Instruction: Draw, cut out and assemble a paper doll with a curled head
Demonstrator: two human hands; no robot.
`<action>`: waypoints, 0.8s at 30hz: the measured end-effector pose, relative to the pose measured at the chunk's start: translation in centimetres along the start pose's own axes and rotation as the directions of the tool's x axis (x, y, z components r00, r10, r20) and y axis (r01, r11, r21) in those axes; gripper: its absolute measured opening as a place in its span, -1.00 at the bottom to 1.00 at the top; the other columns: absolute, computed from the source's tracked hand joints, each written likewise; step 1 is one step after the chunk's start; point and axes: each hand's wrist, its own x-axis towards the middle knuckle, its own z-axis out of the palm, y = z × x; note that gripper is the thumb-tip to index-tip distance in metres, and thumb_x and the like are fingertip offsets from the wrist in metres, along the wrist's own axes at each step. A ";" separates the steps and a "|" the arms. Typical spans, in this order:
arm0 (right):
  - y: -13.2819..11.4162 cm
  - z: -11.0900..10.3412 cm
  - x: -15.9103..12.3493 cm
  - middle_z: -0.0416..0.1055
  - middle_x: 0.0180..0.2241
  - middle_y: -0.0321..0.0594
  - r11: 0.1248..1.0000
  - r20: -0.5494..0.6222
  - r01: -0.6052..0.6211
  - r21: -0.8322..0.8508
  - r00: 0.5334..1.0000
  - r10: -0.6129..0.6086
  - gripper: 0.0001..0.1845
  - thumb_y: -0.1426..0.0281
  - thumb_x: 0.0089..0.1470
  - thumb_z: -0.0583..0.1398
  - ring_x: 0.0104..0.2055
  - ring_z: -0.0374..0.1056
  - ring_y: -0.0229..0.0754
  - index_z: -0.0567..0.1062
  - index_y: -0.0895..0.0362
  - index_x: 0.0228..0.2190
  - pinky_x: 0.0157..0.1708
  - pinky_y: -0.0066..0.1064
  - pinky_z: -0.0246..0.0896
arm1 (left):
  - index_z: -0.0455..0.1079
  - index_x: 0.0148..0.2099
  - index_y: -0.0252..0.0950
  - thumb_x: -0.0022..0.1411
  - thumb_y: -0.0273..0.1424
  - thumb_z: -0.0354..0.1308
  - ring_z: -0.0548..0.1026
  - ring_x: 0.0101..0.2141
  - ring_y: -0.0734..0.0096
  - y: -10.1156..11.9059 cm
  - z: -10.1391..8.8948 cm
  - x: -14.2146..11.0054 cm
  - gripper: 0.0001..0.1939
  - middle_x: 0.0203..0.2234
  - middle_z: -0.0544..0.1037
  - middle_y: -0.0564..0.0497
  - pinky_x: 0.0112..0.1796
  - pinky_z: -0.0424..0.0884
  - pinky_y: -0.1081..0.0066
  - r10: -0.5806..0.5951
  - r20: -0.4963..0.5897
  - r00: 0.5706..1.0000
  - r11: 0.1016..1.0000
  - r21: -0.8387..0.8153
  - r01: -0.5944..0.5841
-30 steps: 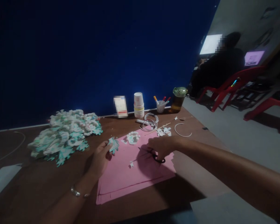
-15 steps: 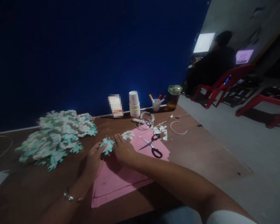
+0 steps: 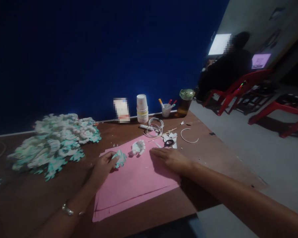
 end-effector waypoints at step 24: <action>-3.1 -1.3 3.3 0.55 -0.10 -0.06 0.826 -0.127 -0.549 0.126 0.817 0.562 -0.59 0.29 0.28 0.13 -0.20 0.51 -0.05 0.38 0.16 0.11 -0.25 -0.31 0.35 | 0.28 -0.19 -0.17 0.15 -0.29 0.22 0.40 -0.63 0.43 -0.8 1.0 0.2 -0.79 -0.64 0.38 0.22 -0.55 0.21 0.48 0.139 -0.011 0.990 0.922 0.366 -0.126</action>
